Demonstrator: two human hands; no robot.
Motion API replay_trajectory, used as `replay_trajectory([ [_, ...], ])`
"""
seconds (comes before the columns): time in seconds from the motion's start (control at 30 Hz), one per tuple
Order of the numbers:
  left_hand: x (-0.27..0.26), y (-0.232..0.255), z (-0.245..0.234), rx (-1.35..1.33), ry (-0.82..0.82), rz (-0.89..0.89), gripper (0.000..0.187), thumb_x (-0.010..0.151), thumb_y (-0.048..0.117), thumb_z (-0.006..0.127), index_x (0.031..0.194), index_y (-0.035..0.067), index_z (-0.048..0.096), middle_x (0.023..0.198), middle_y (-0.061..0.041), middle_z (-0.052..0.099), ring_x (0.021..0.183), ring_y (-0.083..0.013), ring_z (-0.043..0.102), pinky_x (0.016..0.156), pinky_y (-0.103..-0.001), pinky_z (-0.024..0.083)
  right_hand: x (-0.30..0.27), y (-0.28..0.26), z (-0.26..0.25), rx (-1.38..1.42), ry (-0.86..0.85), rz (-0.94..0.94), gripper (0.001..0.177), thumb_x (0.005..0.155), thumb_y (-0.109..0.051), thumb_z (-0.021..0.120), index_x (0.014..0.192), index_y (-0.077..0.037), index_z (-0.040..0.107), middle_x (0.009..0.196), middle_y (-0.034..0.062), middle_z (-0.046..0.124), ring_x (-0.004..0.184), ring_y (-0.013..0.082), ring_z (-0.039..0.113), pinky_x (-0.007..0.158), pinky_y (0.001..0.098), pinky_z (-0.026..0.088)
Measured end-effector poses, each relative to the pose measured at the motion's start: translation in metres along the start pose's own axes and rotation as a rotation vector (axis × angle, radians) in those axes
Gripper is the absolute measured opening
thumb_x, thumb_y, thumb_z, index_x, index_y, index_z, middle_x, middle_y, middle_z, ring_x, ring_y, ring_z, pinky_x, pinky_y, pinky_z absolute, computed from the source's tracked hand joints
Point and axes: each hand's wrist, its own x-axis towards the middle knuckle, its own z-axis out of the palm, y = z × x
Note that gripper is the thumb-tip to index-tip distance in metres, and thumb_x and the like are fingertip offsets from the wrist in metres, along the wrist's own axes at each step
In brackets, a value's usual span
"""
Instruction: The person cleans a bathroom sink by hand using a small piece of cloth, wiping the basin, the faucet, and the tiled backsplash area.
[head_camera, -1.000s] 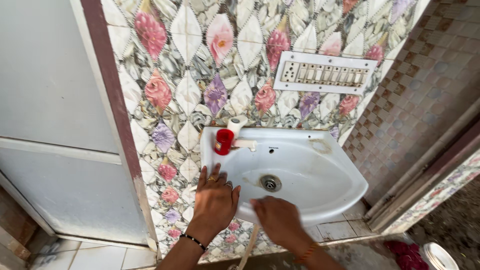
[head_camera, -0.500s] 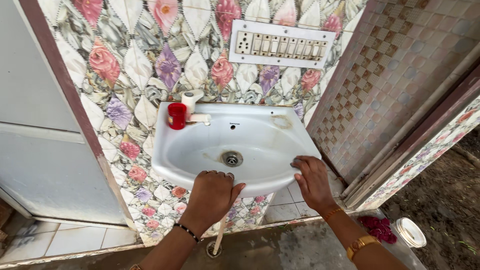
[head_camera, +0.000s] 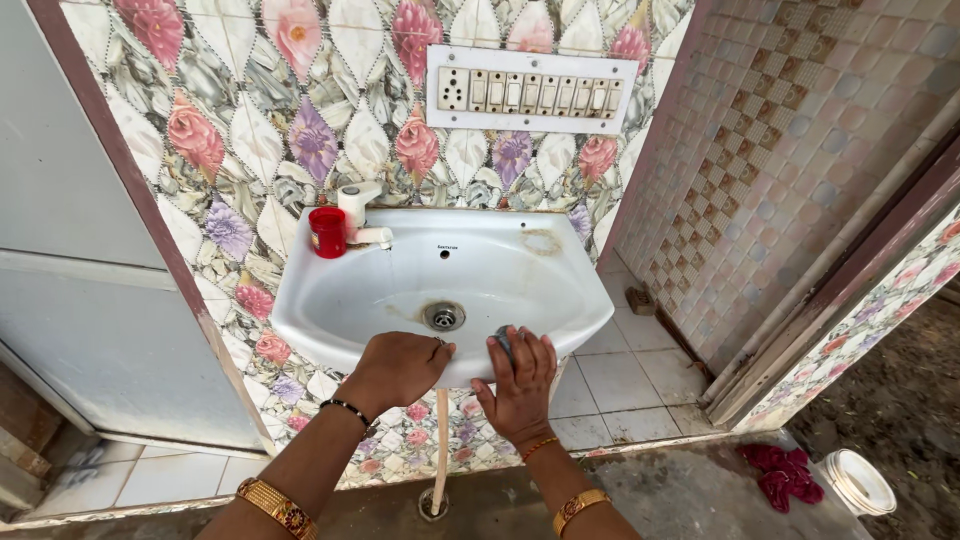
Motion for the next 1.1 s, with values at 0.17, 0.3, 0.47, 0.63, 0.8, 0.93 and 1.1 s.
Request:
replay_trajectory([
  [0.17,-0.002,0.003,-0.008,0.063,-0.079,-0.041,0.056,0.104,0.044,0.029,0.086,0.011,0.070,0.092,-0.012,0.074,0.093,-0.0335,0.068,0.090,-0.048,0.051,-0.016,0.044,0.004,0.022,0.026,0.045,0.072,0.100,-0.065,0.045,0.150,-0.013,0.042,0.152,0.0167,0.038,0.147,0.0397,0.033,0.123,0.0629,0.020],
  [0.3,0.000,0.004,-0.010,0.061,-0.135,-0.053,0.055,0.103,0.044,0.027,0.094,0.012,0.070,0.100,-0.010,0.074,0.100,-0.0326,0.067,0.094,-0.047,0.050,-0.003,0.066,-0.002,0.015,0.031,0.176,0.077,0.097,-0.068,0.035,0.152,-0.014,0.036,0.155,0.0165,0.035,0.153,0.0380,0.027,0.128,0.0634,0.015],
  [0.47,0.023,0.006,0.002,0.035,-0.227,-0.055,0.057,0.103,0.048,0.025,0.105,0.014,0.071,0.112,-0.010,0.072,0.109,-0.0329,0.066,0.099,-0.047,0.048,0.017,-0.008,-0.008,0.189,0.138,0.555,0.079,0.110,-0.055,0.028,0.165,-0.002,0.010,0.171,0.0287,0.005,0.161,0.0473,0.004,0.130,0.0625,0.010],
  [0.63,0.042,0.005,0.011,0.068,-0.239,0.132,0.057,0.104,0.047,0.022,0.110,0.013,0.066,0.118,-0.012,0.070,0.111,-0.0346,0.064,0.098,-0.049,0.049,0.045,-0.110,-0.001,0.487,0.194,0.946,0.075,0.109,-0.042,0.030,0.163,-0.006,-0.007,0.169,0.0249,-0.023,0.159,0.0442,-0.009,0.125,0.0512,0.016],
  [0.8,0.038,0.010,0.004,0.020,-0.313,0.078,0.066,0.107,0.048,0.019,0.099,0.007,0.070,0.111,-0.014,0.072,0.110,-0.0322,0.065,0.102,-0.046,0.048,0.049,-0.073,0.032,0.333,0.297,1.157,0.086,0.106,-0.031,0.046,0.162,-0.005,-0.014,0.166,0.0262,-0.024,0.155,0.0433,-0.018,0.123,0.0515,0.010],
  [0.93,0.036,0.015,0.001,-0.064,-0.257,0.089,0.062,0.105,0.048,0.023,0.098,0.008,0.070,0.104,-0.015,0.073,0.103,-0.0344,0.067,0.098,-0.047,0.049,0.049,-0.015,0.025,0.448,0.327,1.411,0.087,0.101,-0.016,0.050,0.158,-0.005,-0.014,0.167,0.0227,-0.014,0.157,0.0372,0.006,0.122,0.0443,0.024],
  [1.1,0.024,0.020,-0.002,-0.118,-0.079,0.238,0.052,0.104,0.041,0.034,0.094,0.007,0.072,0.095,-0.016,0.071,0.093,-0.0354,0.067,0.088,-0.051,0.050,0.058,-0.017,-0.001,0.158,0.148,1.065,0.065,0.092,-0.008,0.056,0.148,0.001,0.024,0.151,0.0246,0.020,0.145,0.0409,0.024,0.118,0.0494,0.024],
])
